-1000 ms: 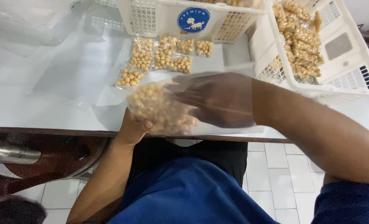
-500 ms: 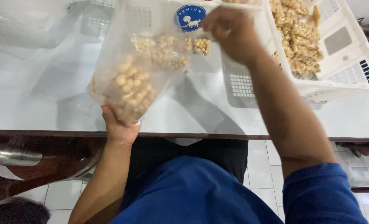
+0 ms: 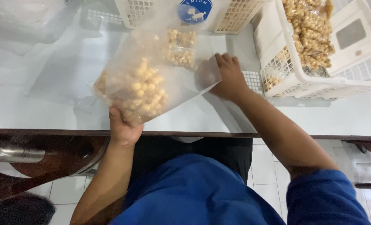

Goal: The person picks up small round snacks from white baskets and places them into clear plastic bags on a table. They handle the snacks by hand and arrange the filled bags in rows.

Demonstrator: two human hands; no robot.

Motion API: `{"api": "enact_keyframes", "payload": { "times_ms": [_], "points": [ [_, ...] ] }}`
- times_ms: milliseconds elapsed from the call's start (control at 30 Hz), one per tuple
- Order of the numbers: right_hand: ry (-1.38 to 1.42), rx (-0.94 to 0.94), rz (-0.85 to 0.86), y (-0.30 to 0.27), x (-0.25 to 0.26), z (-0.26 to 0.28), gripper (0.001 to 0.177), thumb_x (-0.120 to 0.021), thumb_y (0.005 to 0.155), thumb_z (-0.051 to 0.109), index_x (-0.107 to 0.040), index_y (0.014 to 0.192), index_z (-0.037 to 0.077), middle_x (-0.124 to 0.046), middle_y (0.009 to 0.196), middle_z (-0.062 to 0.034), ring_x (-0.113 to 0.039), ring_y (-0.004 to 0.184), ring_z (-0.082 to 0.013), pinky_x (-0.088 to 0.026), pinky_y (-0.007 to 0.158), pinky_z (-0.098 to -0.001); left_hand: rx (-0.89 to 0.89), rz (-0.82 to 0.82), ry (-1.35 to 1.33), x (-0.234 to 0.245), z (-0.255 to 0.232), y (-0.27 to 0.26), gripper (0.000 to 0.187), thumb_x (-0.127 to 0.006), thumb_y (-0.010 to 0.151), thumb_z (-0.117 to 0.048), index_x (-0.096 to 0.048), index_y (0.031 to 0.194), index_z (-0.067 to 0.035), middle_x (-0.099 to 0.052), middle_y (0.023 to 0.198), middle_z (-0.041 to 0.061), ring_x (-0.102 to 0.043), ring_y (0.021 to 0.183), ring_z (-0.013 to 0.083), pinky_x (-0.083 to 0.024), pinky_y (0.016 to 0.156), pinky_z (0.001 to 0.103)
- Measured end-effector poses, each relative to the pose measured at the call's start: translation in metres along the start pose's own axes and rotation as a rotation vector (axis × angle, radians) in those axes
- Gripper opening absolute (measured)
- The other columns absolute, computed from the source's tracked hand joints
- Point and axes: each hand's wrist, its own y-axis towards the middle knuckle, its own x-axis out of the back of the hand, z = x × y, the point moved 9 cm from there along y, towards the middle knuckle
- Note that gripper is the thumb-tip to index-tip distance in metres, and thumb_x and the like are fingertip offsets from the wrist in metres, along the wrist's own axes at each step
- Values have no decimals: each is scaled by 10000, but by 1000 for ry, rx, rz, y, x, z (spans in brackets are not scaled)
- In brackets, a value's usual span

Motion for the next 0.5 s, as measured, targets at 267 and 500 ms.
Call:
{"api": "enact_keyframes", "payload": {
  "times_ms": [267, 500],
  "points": [
    [235, 175, 164, -99, 44, 85, 999, -775, 949, 880, -690, 1544, 83, -661, 1623, -248, -579, 1576, -526, -354, 1378, -718, 7, 43, -10, 6, 3, -1, 516, -771, 1042, -771, -823, 1250, -302, -890, 1279, -30, -825, 1299, 226, -631, 1297, 523],
    [235, 489, -243, -164, 64, 124, 448, -414, 1313, 378, -781, 1422, 145, -794, 1542, -86, -770, 1415, -320, -504, 1274, -606, -26, 75, 15, -16, -7, 0, 490, -728, 1085, -755, -813, 1291, -318, -885, 1229, -67, -833, 1251, 199, -648, 1276, 484]
  ]
}}
